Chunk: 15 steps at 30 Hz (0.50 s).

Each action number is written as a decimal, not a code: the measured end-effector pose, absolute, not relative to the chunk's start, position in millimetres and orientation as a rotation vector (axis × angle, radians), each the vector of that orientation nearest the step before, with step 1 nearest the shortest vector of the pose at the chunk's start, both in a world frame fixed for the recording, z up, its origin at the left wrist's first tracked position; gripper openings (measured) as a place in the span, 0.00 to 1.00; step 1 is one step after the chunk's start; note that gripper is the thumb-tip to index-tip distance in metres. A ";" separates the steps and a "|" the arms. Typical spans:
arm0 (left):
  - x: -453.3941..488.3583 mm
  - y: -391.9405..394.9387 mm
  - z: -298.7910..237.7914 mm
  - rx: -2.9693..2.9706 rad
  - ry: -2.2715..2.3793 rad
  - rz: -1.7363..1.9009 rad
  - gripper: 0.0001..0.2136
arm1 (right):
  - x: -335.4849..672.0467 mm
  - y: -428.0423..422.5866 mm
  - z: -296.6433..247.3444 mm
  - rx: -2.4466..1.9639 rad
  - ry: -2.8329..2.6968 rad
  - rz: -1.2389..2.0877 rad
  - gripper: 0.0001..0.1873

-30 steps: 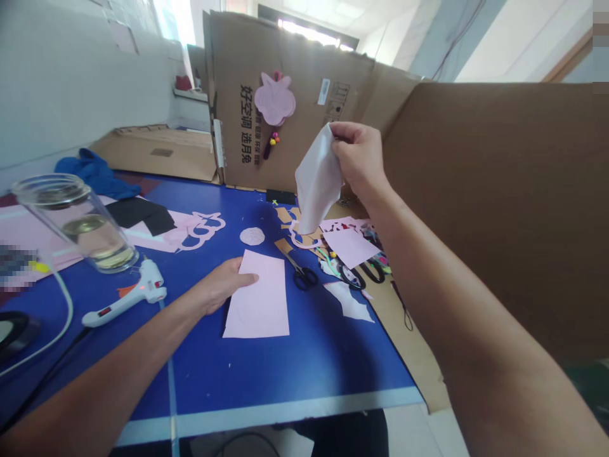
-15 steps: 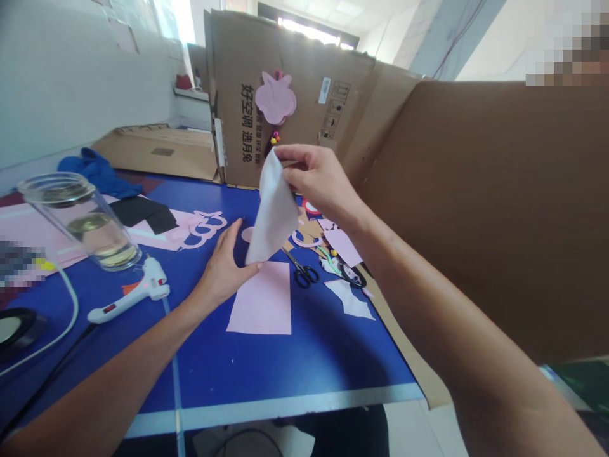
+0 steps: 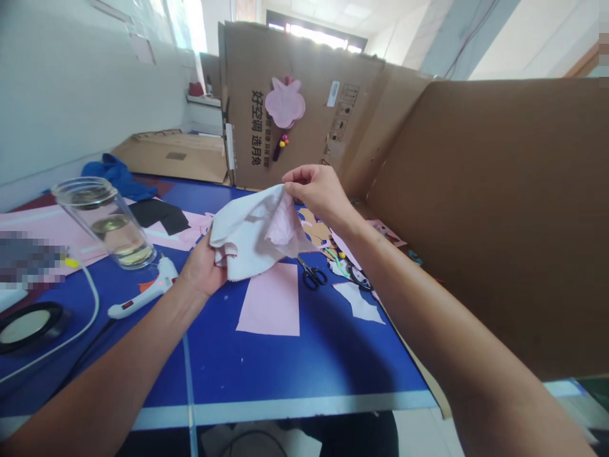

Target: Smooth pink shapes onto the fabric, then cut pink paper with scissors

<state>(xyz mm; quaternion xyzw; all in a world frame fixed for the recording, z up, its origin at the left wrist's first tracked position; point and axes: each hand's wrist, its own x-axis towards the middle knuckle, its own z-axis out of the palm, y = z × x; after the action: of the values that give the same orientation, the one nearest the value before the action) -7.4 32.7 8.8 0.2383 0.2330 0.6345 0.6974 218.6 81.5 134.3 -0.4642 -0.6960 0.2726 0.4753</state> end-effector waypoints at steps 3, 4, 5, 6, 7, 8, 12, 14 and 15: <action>-6.3 29.4 14.8 0.489 0.448 1.355 0.18 | 217.0 82.1 126.8 -1.137 -1.652 0.763 0.10; -5.6 27.7 16.3 0.481 0.447 1.348 0.18 | 215.9 80.2 124.2 -1.137 -1.646 0.794 0.11; -4.7 25.6 17.4 0.486 0.451 1.342 0.17 | 214.4 77.2 121.4 -1.136 -1.654 0.828 0.12; -3.6 23.4 18.0 0.503 0.456 1.334 0.17 | 212.4 73.0 118.4 -1.131 -1.677 0.862 0.13; -2.4 21.1 18.2 0.535 0.463 1.319 0.17 | 210.1 68.0 115.0 -1.124 -1.723 0.892 0.14; -1.0 18.9 17.9 0.580 0.463 1.293 0.16 | 207.4 62.4 111.4 -1.114 -1.794 0.915 0.15; 2.9 12.3 12.1 0.648 0.555 1.205 0.15 | 197.6 43.0 96.2 -1.134 -2.122 0.840 0.13; 2.5 10.3 8.1 0.630 0.581 1.169 0.13 | 195.4 39.7 91.2 -1.151 -2.160 0.812 0.05; 1.8 9.4 6.4 0.625 0.584 1.161 0.13 | 195.4 40.1 90.1 -1.158 -2.152 0.828 0.03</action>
<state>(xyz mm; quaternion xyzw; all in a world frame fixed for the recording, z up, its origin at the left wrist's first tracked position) 1.8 9.4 6.4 0.2861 0.2672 0.5315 0.7512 195.4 40.1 90.1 -0.4311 -0.8014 0.3085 0.2771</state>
